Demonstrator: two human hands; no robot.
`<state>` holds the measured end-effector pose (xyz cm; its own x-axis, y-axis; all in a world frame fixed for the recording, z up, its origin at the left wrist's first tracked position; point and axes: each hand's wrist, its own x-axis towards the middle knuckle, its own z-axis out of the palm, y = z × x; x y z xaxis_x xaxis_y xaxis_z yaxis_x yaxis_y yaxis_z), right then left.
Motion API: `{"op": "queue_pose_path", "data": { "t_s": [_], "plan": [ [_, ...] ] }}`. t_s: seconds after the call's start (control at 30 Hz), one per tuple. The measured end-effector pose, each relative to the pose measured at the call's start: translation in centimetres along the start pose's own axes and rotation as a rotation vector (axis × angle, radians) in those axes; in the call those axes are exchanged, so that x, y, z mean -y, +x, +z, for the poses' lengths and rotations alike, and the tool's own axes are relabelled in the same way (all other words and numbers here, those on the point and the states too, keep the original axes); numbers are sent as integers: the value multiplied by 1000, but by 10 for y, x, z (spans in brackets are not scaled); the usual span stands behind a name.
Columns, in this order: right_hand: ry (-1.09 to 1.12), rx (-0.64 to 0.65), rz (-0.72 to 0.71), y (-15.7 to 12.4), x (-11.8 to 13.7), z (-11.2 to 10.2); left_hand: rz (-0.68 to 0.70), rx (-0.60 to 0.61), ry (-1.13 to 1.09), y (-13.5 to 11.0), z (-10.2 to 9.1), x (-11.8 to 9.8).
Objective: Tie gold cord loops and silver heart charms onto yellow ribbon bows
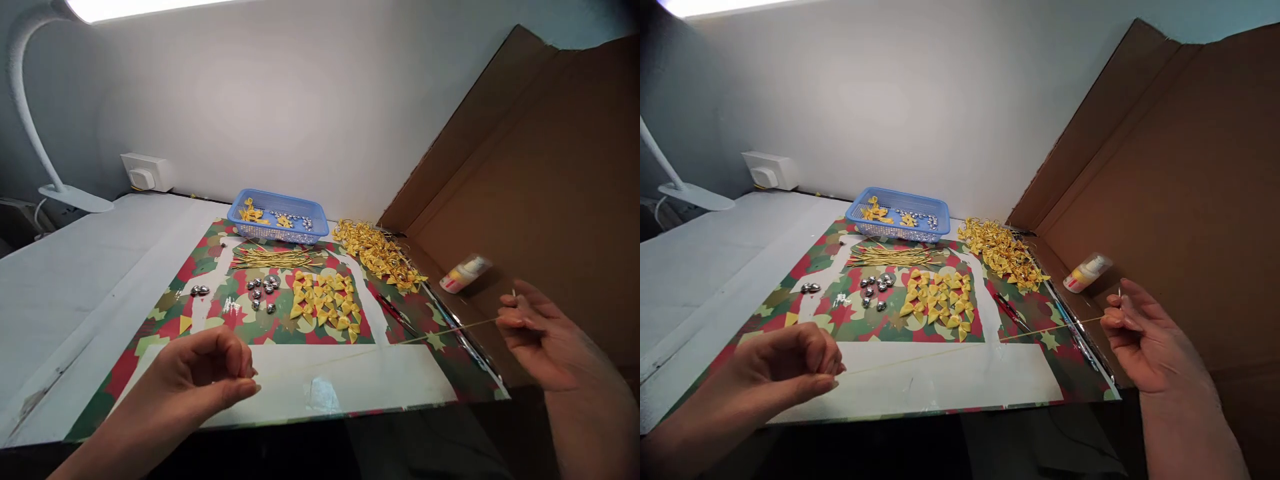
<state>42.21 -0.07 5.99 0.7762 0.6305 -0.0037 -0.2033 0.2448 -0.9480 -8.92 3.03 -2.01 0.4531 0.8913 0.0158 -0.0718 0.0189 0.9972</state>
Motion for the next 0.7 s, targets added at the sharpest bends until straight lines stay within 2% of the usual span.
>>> {"op": "queue_pose_path", "data": {
  "t_s": [0.1,0.23,0.3,0.4,0.47,0.53,0.7],
  "plan": [
    [-3,-8,9,4,-4,-4,1,27,28,-2,1,3],
    [10,-9,20,7,-10,-4,30,-68,117,-5,10,11],
    [25,-1,30,4,-11,-2,159,-105,280,-2,14,15],
    [45,20,30,-8,-6,4,449,-176,582,5,14,22],
    [53,34,15,-17,2,8,557,-256,718,10,10,26],
    [61,41,-8,-23,9,9,573,-309,778,11,6,27],
    [64,31,-23,-26,16,2,456,-262,771,4,3,22]
  ]
}}
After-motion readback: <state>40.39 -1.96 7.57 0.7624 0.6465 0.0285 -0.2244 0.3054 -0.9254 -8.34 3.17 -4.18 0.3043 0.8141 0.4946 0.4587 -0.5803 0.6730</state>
